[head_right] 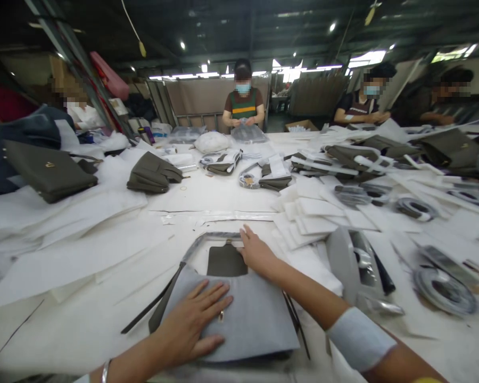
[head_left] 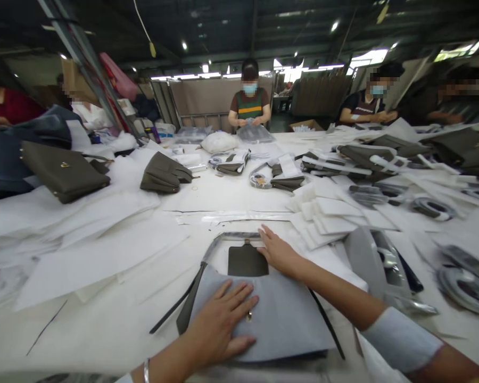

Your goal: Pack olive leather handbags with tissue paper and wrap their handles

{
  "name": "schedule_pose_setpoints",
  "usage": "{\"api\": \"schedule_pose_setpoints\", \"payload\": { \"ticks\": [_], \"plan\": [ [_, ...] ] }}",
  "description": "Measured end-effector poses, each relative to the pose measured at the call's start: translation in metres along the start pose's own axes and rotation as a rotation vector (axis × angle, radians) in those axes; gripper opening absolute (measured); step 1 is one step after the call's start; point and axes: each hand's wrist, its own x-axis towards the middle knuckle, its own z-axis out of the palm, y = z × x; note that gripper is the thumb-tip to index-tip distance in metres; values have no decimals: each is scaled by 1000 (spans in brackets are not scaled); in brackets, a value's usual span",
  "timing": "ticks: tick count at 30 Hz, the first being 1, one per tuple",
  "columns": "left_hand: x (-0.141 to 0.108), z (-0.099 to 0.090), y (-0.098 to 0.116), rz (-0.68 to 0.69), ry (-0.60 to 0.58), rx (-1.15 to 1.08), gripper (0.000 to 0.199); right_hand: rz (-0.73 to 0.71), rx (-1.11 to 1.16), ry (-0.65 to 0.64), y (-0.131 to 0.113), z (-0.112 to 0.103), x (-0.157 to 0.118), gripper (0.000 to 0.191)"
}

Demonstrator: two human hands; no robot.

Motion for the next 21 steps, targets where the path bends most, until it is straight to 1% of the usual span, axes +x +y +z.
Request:
{"api": "schedule_pose_setpoints", "payload": {
  "ticks": [1, 2, 4, 6, 8, 11, 13, 15, 18, 20, 21],
  "plan": [
    [0, 0, 0, 4, 9, 0, 72, 31, 4, 34, 0, -2, 7, 48],
    [0, 0, 1, 5, 13, 1, 71, 52, 16, 59, -2, -3, 12, 47],
    [-1, -1, 2, 3, 13, 3, 68, 57, 42, 88, -9, -5, 17, 39],
    [-1, -2, 3, -1, 13, 5, 67, 51, 50, 93, -18, -3, 15, 31],
    [-1, -2, 4, 1, 27, 7, 66, 72, 58, 76, -26, 0, 13, 28],
    [-1, -2, 5, 6, 49, 7, 65, 109, 97, 18, -32, 5, 14, 31],
    [-2, -2, 5, 6, 53, 5, 64, 117, 161, -29, -33, 6, 18, 35],
    [-2, -2, 6, 4, 54, 3, 64, 105, 257, -57, -36, 2, 19, 36],
    [-2, -1, 6, 12, 66, -2, 64, 40, 422, -58, -42, -8, 6, 38],
    [-2, 2, 6, 14, 91, -6, 64, -43, 533, -50, -46, -15, -12, 42],
    [-2, 4, 5, 14, 107, -7, 63, -105, 583, -39, -48, -17, -23, 41]
  ]
}}
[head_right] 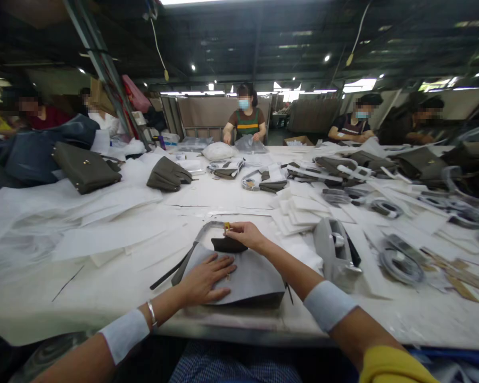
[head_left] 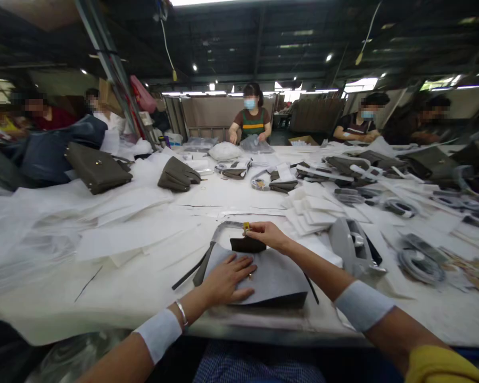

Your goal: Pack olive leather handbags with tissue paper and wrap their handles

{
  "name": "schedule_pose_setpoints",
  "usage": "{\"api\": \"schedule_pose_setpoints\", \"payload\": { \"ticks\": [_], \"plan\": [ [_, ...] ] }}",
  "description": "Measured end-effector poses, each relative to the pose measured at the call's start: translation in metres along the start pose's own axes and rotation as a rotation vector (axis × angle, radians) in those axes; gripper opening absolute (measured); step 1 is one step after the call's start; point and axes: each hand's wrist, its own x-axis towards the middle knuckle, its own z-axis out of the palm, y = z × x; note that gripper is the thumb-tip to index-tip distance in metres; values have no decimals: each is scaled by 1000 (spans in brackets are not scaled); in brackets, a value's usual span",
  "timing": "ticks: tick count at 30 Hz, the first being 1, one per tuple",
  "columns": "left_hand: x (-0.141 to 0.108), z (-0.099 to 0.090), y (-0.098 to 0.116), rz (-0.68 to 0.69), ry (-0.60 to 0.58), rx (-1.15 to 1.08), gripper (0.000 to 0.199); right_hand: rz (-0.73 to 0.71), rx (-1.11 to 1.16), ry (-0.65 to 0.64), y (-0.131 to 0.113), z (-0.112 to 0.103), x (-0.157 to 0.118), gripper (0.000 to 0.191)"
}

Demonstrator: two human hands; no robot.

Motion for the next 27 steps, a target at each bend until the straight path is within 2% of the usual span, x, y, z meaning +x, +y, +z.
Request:
{"api": "schedule_pose_setpoints", "payload": {
  "ticks": [2, 4, 7, 10, 16, 21, 24, 27],
  "plan": [
    [0, 2, 0, 9, 37, 3, 62, -149, 45, -11, -4, 2, -22, 35],
    [0, 3, 0, 38, 81, 8, 58, -283, -6, -32, -5, 7, -44, 29],
    [-1, 3, 1, 72, 156, 18, 46, -394, -146, -61, 1, 20, -71, 30],
    [-4, 5, 2, 87, 244, 49, 38, -467, -194, -19, 10, 32, -87, 39],
    [-14, 12, -5, 53, 367, 119, 29, -516, -234, 20, 23, 47, -96, 54],
    [-16, 9, -7, 61, 391, 153, 27, -534, -296, -5, 28, 53, -96, 61],
    [-17, 8, -3, 141, 369, 152, 25, -523, -301, -13, 30, 54, -96, 62],
    [-21, 10, 3, 263, 318, 124, 30, -509, -285, 5, 31, 54, -95, 53]
  ]
}}
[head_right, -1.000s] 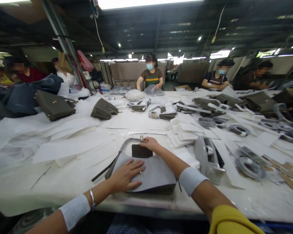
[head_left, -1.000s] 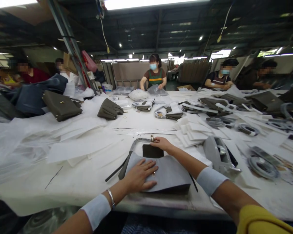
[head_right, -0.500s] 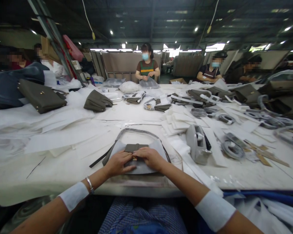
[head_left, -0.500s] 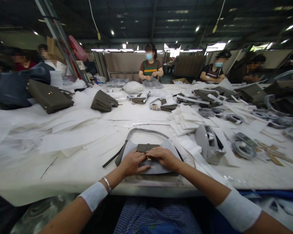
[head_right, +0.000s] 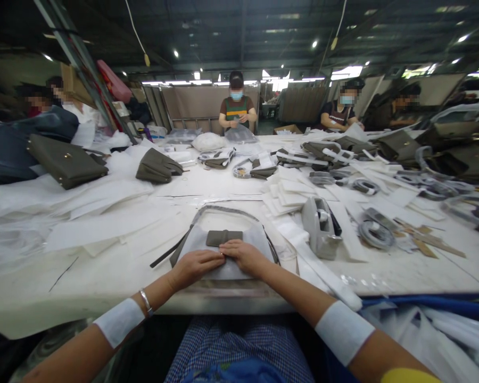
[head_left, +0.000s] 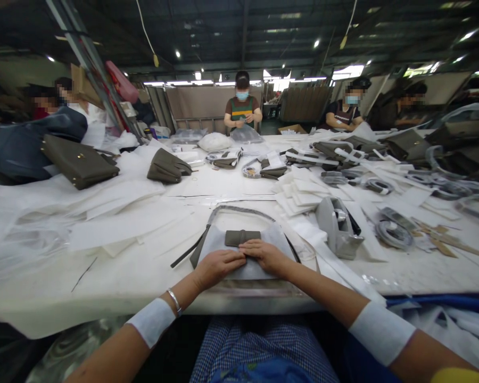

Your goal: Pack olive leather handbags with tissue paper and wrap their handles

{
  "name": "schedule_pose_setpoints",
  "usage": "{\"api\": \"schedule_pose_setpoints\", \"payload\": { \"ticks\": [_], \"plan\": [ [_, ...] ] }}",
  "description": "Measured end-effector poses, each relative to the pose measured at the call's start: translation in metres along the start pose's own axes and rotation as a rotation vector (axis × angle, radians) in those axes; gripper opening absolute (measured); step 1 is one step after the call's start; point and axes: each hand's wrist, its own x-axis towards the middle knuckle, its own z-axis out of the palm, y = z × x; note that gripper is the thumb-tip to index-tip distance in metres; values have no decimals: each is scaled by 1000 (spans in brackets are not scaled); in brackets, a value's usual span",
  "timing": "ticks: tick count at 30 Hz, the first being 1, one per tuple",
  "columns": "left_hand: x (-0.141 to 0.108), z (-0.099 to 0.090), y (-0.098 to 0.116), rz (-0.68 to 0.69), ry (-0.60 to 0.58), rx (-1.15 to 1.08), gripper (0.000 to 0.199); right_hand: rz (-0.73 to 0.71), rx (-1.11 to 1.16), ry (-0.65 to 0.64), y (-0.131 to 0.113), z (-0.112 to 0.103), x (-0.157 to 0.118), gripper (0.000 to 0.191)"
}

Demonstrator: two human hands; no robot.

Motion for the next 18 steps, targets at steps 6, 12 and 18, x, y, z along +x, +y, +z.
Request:
{"api": "schedule_pose_setpoints", "payload": {
  "ticks": [6, 12, 18],
  "plan": [
    [-6, -6, 18, -126, -116, -176, 41, 34, -16, -27, -2, -5, 9, 22],
    [-8, -2, 32, -218, -55, -137, 41, 65, -186, -118, -10, -16, 24, 11],
    [-18, 11, 24, -124, -25, 11, 47, 26, -440, -209, -18, -14, 35, 11]
  ]
}}
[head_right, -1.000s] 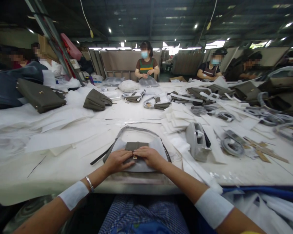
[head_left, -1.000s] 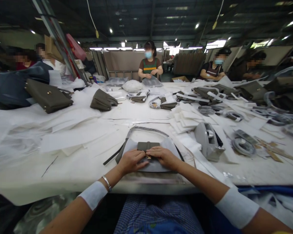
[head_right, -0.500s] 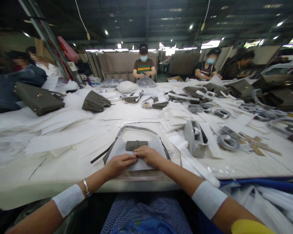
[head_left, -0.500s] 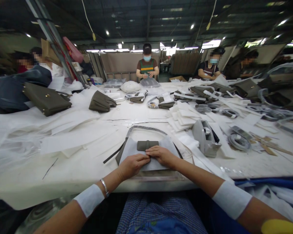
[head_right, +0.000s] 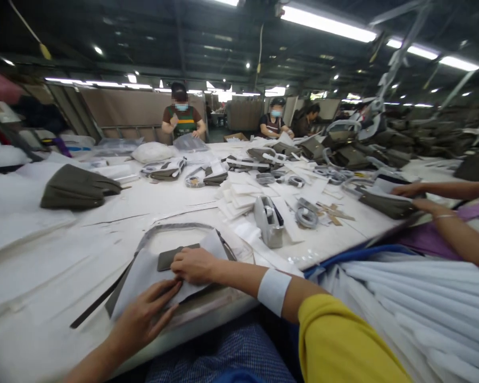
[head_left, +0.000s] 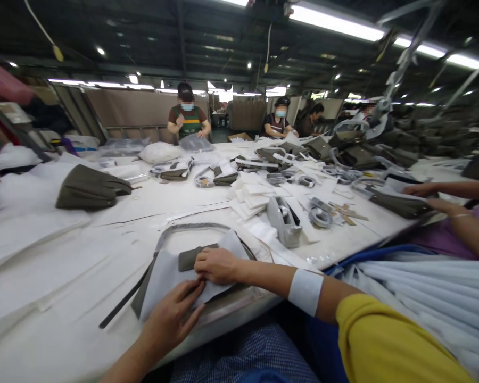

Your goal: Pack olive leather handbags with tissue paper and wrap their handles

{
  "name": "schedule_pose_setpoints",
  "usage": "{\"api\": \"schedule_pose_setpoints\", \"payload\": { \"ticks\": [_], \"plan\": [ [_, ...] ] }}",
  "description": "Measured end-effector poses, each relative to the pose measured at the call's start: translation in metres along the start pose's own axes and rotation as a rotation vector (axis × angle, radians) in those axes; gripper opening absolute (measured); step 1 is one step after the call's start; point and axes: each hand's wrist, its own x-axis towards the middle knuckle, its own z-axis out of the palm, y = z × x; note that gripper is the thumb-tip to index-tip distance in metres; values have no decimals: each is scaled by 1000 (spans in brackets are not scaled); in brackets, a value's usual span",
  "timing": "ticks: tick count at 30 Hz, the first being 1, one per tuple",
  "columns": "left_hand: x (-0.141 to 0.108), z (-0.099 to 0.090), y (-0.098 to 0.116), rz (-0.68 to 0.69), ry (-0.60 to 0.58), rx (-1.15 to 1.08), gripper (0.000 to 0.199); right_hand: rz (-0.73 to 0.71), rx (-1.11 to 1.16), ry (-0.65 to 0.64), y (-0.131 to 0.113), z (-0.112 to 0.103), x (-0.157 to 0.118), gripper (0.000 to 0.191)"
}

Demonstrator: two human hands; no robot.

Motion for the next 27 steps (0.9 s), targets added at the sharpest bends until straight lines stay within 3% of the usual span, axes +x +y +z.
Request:
{"api": "schedule_pose_setpoints", "payload": {
  "ticks": [4, 9, 14, 17, 19, 20, 22, 23, 27],
  "plan": [
    [-6, 13, -13, 99, 83, 155, 51, 97, -41, -27, -15, -6, -9, 18],
    [-6, 24, -20, 210, 144, 294, 58, 137, -53, 133, -32, -4, -71, 52],
    [0, 22, -9, 226, 142, 340, 59, 45, -61, 95, -19, 6, -108, 38],
    [0, 23, -2, 168, 175, 319, 60, 33, 92, 208, -3, -9, -114, 35],
    [-1, 25, 1, 138, 188, 303, 60, 203, 182, 391, 15, -30, -130, 30],
    [-1, 26, 2, 124, 193, 296, 60, 374, 195, 500, 27, -41, -144, 29],
    [-3, 27, 2, 102, 195, 282, 60, 854, 122, 679, 58, -61, -178, 34],
    [-3, 28, 2, 93, 196, 278, 60, 1101, 54, 688, 74, -68, -197, 36],
    [-2, 28, 2, 82, 188, 283, 61, 1373, -5, 615, 129, -72, -256, 37]
  ]
}}
